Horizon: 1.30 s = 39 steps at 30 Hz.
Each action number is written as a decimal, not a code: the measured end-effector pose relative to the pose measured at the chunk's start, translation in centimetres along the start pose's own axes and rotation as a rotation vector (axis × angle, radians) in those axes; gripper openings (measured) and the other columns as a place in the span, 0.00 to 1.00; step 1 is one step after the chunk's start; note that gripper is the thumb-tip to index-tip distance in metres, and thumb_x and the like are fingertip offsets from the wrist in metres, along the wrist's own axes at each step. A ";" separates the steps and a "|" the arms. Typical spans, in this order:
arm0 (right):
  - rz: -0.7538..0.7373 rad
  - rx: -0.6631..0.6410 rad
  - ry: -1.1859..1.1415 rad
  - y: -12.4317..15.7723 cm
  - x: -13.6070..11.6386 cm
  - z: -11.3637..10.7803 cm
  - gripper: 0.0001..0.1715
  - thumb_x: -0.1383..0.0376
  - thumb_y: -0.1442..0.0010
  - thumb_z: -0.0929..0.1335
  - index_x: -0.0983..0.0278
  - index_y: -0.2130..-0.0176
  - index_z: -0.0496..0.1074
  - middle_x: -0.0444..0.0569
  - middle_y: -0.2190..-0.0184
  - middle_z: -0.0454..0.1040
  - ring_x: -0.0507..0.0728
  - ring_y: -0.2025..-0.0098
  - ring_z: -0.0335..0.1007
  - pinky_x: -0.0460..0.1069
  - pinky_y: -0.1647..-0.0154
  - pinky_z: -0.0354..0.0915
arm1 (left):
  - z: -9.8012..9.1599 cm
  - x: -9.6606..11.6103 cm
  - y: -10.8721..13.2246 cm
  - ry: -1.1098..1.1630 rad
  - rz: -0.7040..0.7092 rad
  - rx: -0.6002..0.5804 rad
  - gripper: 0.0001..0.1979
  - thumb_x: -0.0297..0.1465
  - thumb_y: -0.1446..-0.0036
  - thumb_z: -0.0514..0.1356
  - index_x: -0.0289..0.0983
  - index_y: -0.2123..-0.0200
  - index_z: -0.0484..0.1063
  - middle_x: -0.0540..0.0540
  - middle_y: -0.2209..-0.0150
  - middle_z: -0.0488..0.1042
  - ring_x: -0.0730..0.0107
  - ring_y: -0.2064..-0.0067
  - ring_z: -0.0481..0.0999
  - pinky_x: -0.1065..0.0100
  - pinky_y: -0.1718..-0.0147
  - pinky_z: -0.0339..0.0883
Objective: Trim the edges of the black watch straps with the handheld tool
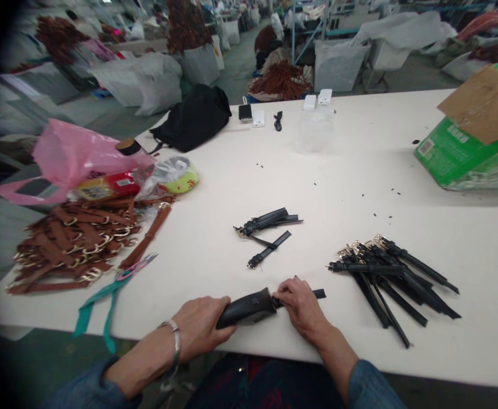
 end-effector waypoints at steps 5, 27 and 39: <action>-0.001 -0.042 -0.011 0.0 -0.9 -1.1 0.16 0.70 0.44 0.61 0.58 0.56 0.68 0.49 0.61 0.67 0.56 0.59 0.60 0.56 0.57 0.57 | 0.7 0.9 0.3 0.003 -0.019 0.056 0.14 0.42 0.50 0.49 0.40 0.67 0.64 0.44 0.71 0.73 0.54 0.67 0.73 0.57 0.70 0.66; 0.001 0.004 0.041 0.1 -0.4 -0.1 0.14 0.69 0.45 0.63 0.56 0.58 0.69 0.48 0.63 0.68 0.55 0.61 0.61 0.53 0.61 0.57 | 3.0 1.6 2.5 0.028 -0.075 0.026 0.16 0.36 0.49 0.49 0.38 0.56 0.61 0.43 0.66 0.73 0.53 0.64 0.73 0.54 0.66 0.65; -0.005 0.022 0.030 0.2 -0.4 0.0 0.13 0.68 0.44 0.63 0.57 0.59 0.69 0.49 0.64 0.69 0.55 0.62 0.62 0.52 0.63 0.58 | 3.1 1.2 2.7 0.032 -0.071 0.057 0.15 0.37 0.48 0.49 0.39 0.58 0.61 0.44 0.67 0.73 0.53 0.64 0.73 0.55 0.67 0.65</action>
Point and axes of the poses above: each hand's wrist, its own y-axis away from the middle knuckle, its own z-axis out of the palm, x = y × z, the point moved 1 cm from there along -y, towards the middle knuckle
